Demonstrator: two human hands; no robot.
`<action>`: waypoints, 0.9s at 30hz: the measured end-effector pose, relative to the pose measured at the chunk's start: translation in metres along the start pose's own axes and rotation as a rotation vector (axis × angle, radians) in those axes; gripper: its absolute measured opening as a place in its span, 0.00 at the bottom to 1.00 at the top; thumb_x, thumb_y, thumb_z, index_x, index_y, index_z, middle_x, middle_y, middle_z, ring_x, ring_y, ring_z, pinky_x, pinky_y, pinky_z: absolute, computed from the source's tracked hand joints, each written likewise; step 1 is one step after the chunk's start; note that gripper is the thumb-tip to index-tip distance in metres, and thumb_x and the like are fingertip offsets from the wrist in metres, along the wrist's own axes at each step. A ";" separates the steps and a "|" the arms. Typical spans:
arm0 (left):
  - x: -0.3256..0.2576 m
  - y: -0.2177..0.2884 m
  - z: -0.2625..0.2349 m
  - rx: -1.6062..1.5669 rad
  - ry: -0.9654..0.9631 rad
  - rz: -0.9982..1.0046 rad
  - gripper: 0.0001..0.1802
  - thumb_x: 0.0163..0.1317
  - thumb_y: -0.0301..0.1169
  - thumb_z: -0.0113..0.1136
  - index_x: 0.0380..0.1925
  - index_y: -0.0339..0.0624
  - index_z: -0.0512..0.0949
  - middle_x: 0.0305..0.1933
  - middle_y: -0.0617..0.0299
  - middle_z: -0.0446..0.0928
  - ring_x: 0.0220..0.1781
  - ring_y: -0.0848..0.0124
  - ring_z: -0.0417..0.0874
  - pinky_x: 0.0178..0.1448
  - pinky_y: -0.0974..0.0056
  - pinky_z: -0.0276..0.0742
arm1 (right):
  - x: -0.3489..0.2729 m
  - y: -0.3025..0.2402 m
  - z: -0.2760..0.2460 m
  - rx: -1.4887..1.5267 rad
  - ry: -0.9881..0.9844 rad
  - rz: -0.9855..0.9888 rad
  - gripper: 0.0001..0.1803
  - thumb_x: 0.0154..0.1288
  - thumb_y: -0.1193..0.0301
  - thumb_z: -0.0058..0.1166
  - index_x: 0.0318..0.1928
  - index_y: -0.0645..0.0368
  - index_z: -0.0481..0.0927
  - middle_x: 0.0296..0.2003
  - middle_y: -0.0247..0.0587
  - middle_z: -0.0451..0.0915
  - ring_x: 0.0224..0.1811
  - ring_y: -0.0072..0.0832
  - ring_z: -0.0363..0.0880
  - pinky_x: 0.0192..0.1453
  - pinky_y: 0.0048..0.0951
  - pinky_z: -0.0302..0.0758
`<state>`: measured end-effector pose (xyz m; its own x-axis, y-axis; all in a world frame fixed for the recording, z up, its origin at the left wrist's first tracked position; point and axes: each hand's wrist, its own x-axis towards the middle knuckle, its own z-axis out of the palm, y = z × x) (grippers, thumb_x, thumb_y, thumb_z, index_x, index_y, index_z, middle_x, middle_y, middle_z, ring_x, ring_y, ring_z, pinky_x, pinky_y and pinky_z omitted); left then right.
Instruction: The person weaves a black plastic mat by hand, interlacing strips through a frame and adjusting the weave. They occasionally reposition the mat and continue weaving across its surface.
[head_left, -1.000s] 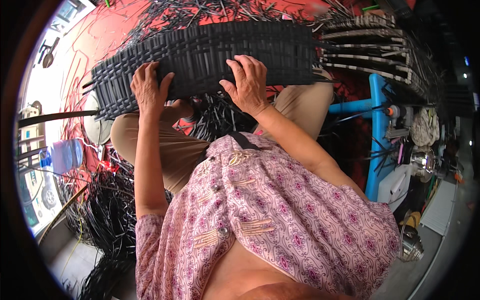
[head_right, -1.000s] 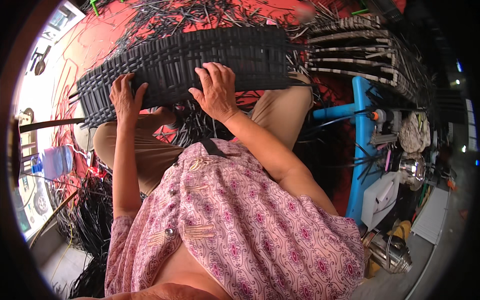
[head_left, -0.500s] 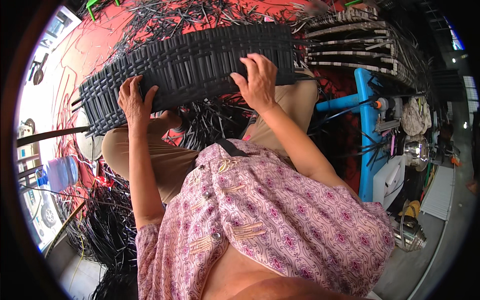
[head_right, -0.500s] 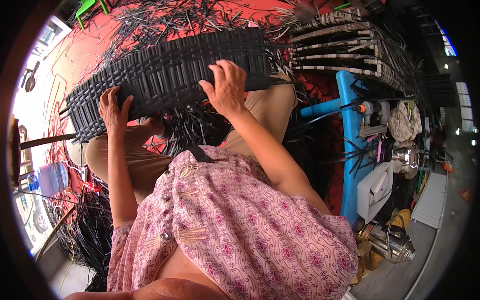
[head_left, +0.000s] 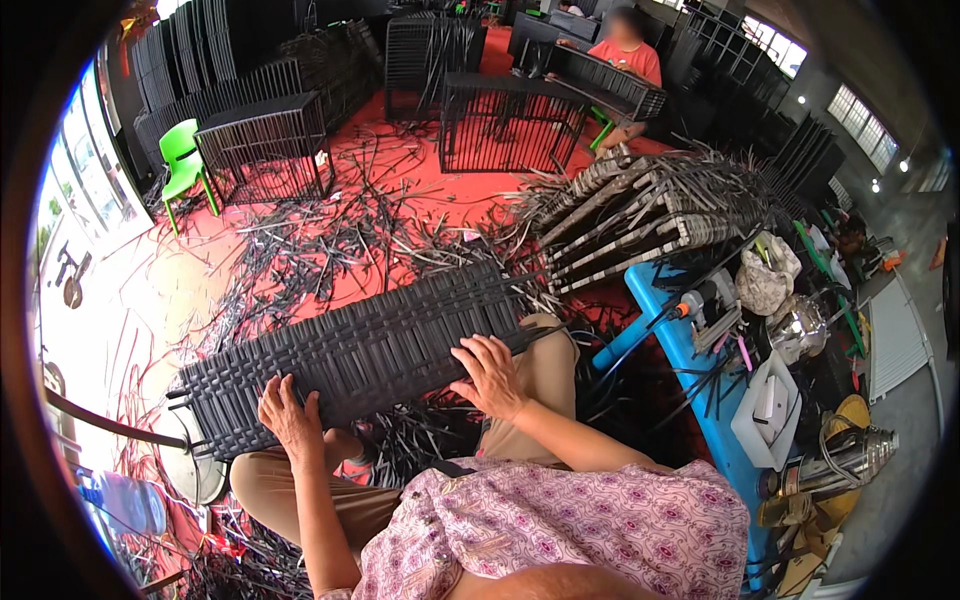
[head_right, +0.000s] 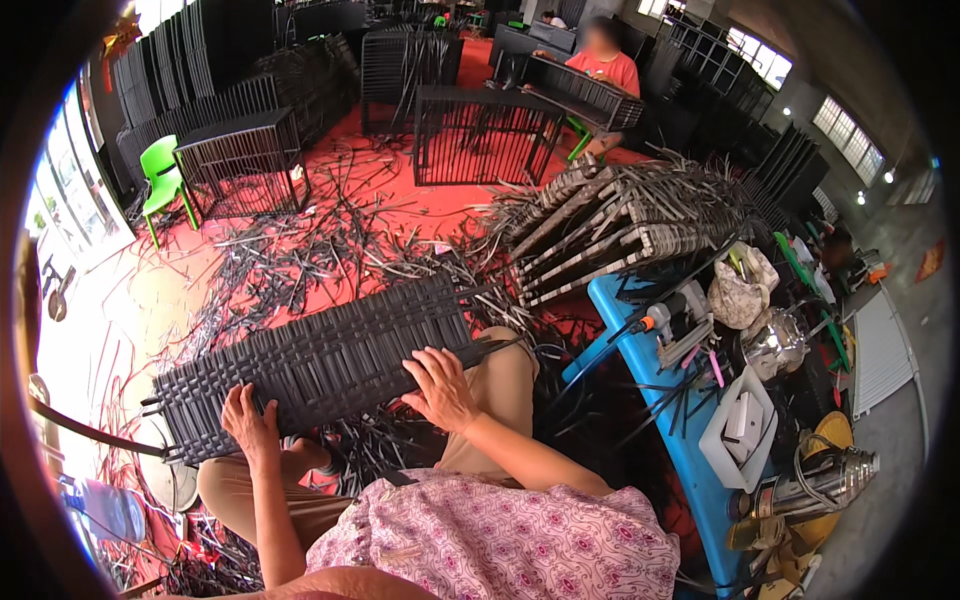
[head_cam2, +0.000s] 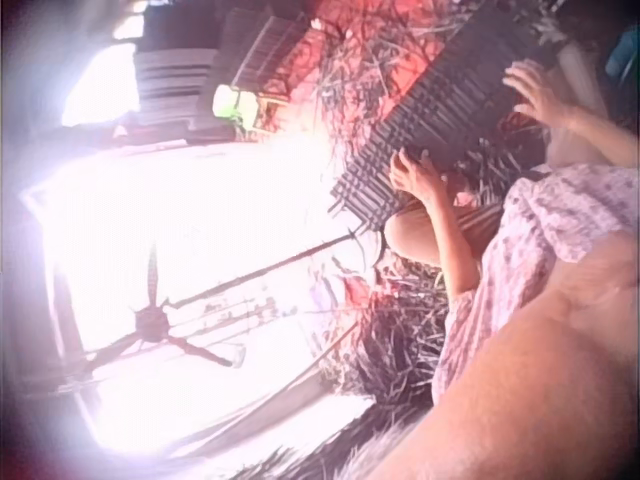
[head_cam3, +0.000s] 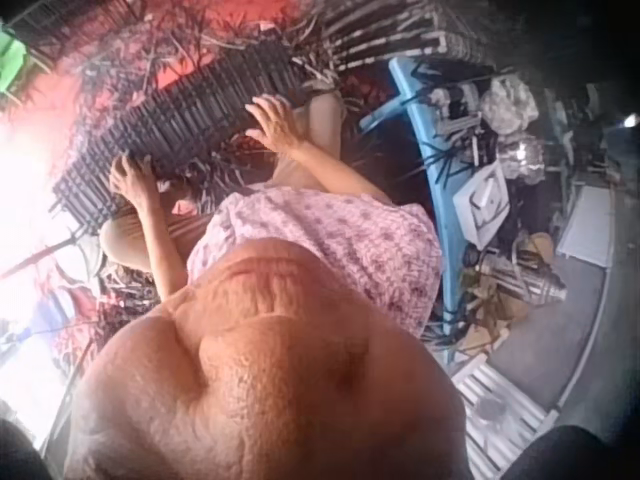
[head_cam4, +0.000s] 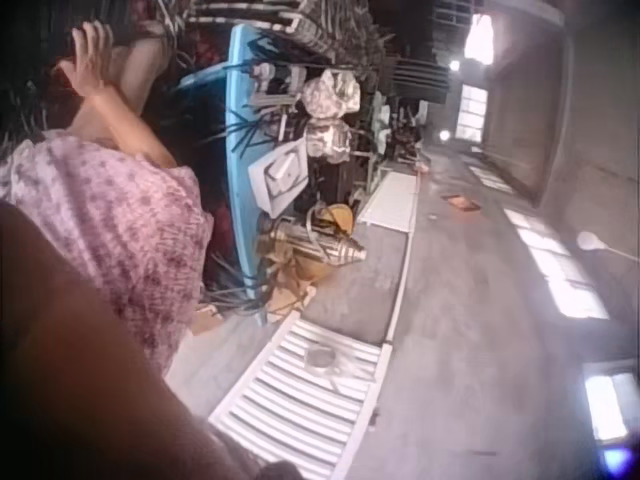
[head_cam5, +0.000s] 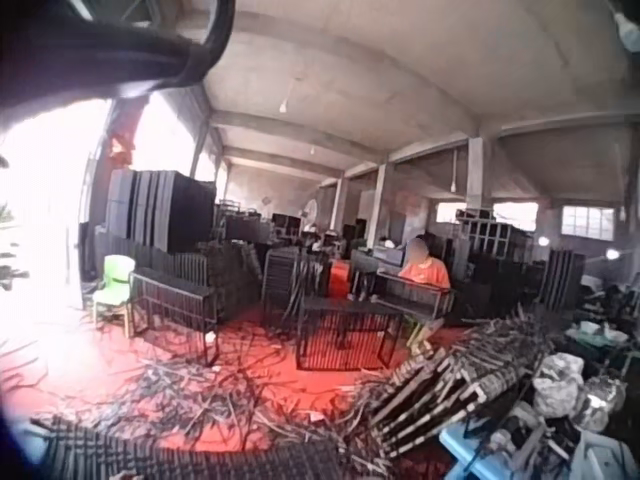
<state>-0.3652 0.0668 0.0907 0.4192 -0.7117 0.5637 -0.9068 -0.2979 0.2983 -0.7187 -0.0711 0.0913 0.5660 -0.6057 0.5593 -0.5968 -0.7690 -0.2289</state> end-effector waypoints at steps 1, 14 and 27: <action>-0.001 0.014 -0.005 0.018 0.018 0.007 0.29 0.60 0.38 0.69 0.61 0.43 0.75 0.65 0.51 0.72 0.70 0.51 0.68 0.77 0.47 0.55 | -0.011 -0.002 -0.003 -0.006 -0.044 -0.012 0.36 0.63 0.54 0.65 0.67 0.55 0.71 0.65 0.45 0.69 0.71 0.45 0.63 0.76 0.53 0.58; -0.034 0.080 -0.004 -0.175 -0.225 0.256 0.34 0.54 0.36 0.73 0.62 0.45 0.75 0.63 0.51 0.68 0.72 0.49 0.65 0.77 0.39 0.54 | -0.009 0.005 -0.007 -0.062 -0.031 0.109 0.40 0.48 0.61 0.76 0.62 0.55 0.73 0.57 0.42 0.72 0.64 0.42 0.70 0.67 0.48 0.64; -0.034 0.106 0.007 -0.154 -0.229 0.260 0.41 0.47 0.29 0.74 0.66 0.45 0.73 0.65 0.50 0.69 0.71 0.50 0.66 0.74 0.44 0.57 | 0.013 -0.039 -0.009 0.047 0.017 0.042 0.43 0.52 0.59 0.73 0.67 0.57 0.70 0.66 0.47 0.67 0.71 0.47 0.64 0.73 0.51 0.61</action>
<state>-0.4763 0.0549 0.0980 0.1391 -0.8801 0.4539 -0.9571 -0.0018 0.2898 -0.6927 -0.0471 0.1150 0.5310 -0.6344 0.5618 -0.5925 -0.7519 -0.2891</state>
